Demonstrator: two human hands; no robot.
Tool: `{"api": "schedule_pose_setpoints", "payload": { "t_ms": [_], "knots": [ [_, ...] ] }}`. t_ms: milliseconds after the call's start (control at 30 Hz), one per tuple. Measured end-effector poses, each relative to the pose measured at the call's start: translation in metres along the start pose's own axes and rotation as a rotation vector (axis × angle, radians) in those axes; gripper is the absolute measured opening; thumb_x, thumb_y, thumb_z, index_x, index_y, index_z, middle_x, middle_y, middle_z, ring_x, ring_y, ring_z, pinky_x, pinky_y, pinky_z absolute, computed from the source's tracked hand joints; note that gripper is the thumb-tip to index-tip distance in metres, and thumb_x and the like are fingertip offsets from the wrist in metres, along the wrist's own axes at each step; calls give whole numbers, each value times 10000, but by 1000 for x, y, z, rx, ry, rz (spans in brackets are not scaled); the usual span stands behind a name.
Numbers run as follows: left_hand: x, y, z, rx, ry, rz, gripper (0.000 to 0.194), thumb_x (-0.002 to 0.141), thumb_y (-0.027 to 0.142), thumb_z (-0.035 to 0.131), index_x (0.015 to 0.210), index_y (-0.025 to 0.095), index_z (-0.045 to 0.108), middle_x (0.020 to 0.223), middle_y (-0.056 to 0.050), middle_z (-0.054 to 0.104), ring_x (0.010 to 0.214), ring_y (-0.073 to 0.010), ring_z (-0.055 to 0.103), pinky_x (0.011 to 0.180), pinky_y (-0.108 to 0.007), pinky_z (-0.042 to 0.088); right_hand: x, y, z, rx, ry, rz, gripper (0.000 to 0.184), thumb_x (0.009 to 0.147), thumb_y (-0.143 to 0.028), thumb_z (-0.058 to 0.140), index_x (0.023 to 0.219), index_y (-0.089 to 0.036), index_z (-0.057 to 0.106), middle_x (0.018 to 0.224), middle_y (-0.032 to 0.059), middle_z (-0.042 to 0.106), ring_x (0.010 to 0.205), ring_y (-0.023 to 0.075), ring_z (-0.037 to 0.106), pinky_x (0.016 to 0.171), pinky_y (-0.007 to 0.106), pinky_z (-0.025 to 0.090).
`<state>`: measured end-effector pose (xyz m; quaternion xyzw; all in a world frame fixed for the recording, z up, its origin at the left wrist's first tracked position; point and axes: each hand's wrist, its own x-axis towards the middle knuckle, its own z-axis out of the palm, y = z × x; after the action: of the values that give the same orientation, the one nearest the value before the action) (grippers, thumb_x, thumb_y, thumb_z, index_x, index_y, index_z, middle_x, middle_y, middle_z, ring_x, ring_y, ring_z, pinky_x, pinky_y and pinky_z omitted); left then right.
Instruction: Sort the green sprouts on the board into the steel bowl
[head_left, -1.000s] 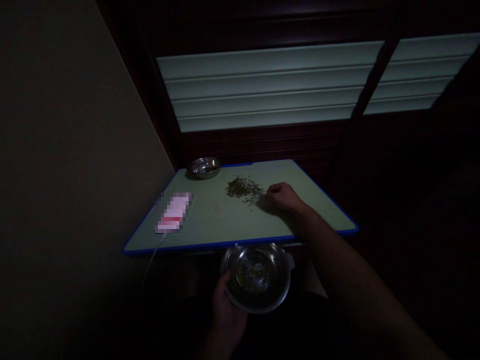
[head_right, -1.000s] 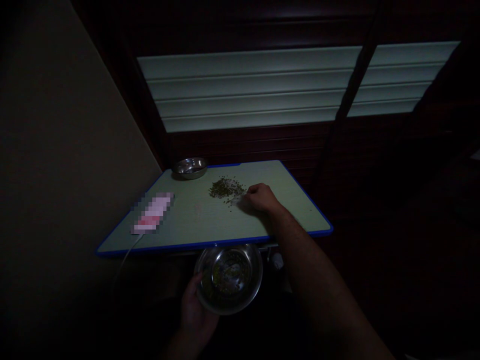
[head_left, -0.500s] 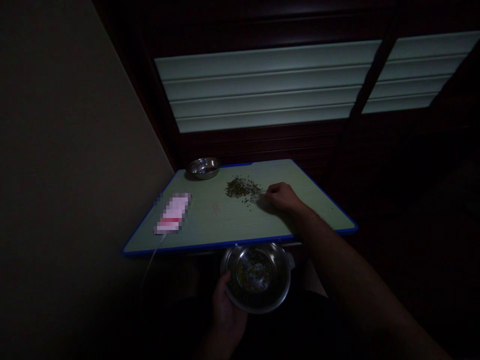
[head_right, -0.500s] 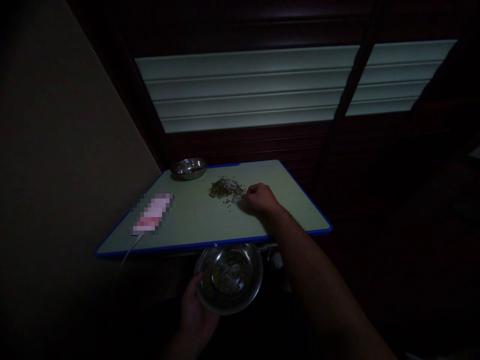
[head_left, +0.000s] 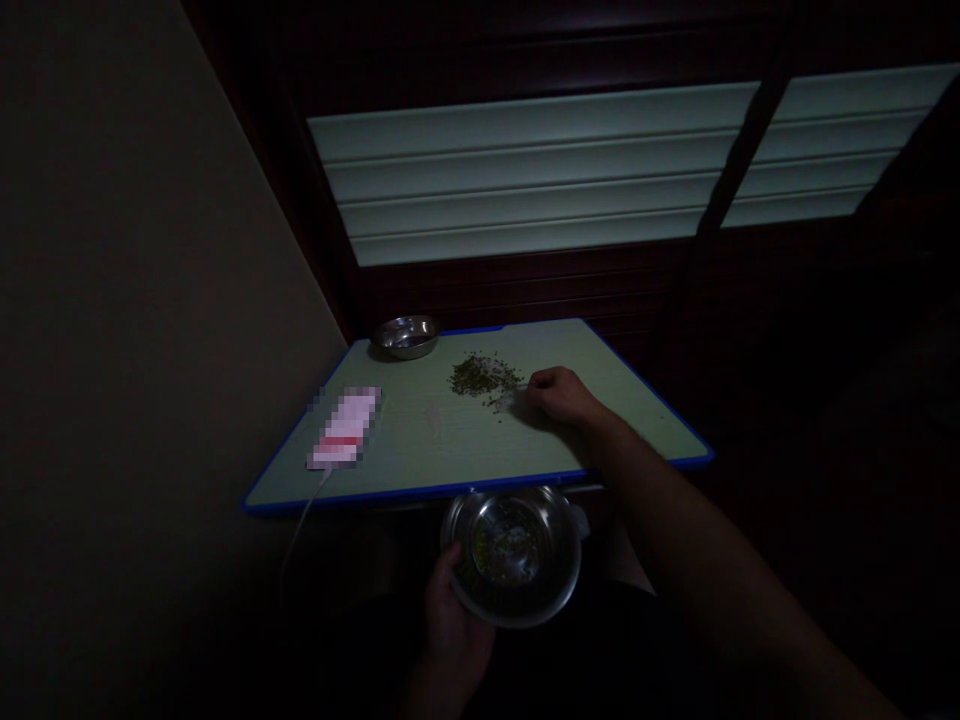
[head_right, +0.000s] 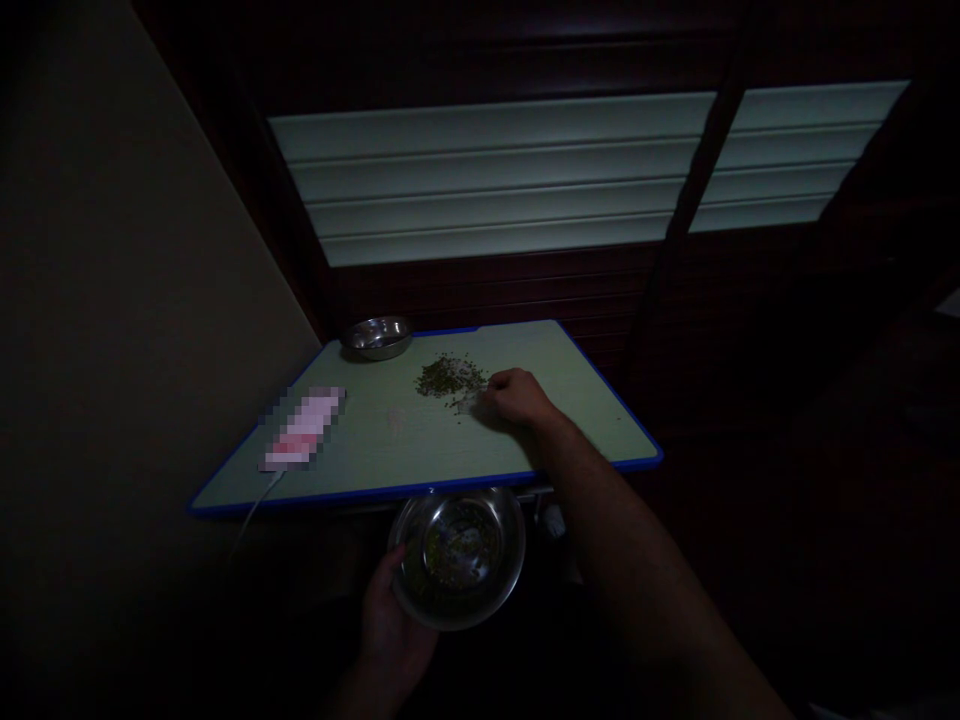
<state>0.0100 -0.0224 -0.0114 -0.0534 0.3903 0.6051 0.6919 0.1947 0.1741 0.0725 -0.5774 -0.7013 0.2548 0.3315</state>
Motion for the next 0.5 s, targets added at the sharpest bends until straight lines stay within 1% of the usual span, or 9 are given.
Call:
{"api": "schedule_pose_setpoints", "payload": {
  "t_ms": [200,333,433,500],
  "knots": [
    [1,-1,-1,13,-11,9,214,779,268,594,901,157,729,896,-98,765,870,-244,691,896,-408,489,0,1,0,5,-14,-16,158,627,-278,497,571,-152,575,513,-30,462,543,99,424,539,231,316],
    [3,-2,-3,7,-14,-2,223,782,280,593,905,153,727,920,-109,763,878,-248,690,889,-408,492,-1,-1,-1,32,-29,-6,138,618,-259,493,552,-154,556,498,-31,442,524,99,406,529,242,307],
    [2,-2,-3,-13,-23,17,208,786,275,587,901,168,724,913,-92,764,874,-238,691,888,-405,493,-2,-2,-1,53,-34,-11,117,606,-243,498,557,-153,555,503,-30,449,520,96,396,532,246,305],
    [2,-2,-3,-15,-14,15,213,795,280,577,888,156,723,897,-99,763,871,-239,691,890,-402,491,-3,-2,-1,64,-51,-20,114,606,-245,499,548,-155,540,501,-31,444,516,94,387,525,247,298]
  ]
}}
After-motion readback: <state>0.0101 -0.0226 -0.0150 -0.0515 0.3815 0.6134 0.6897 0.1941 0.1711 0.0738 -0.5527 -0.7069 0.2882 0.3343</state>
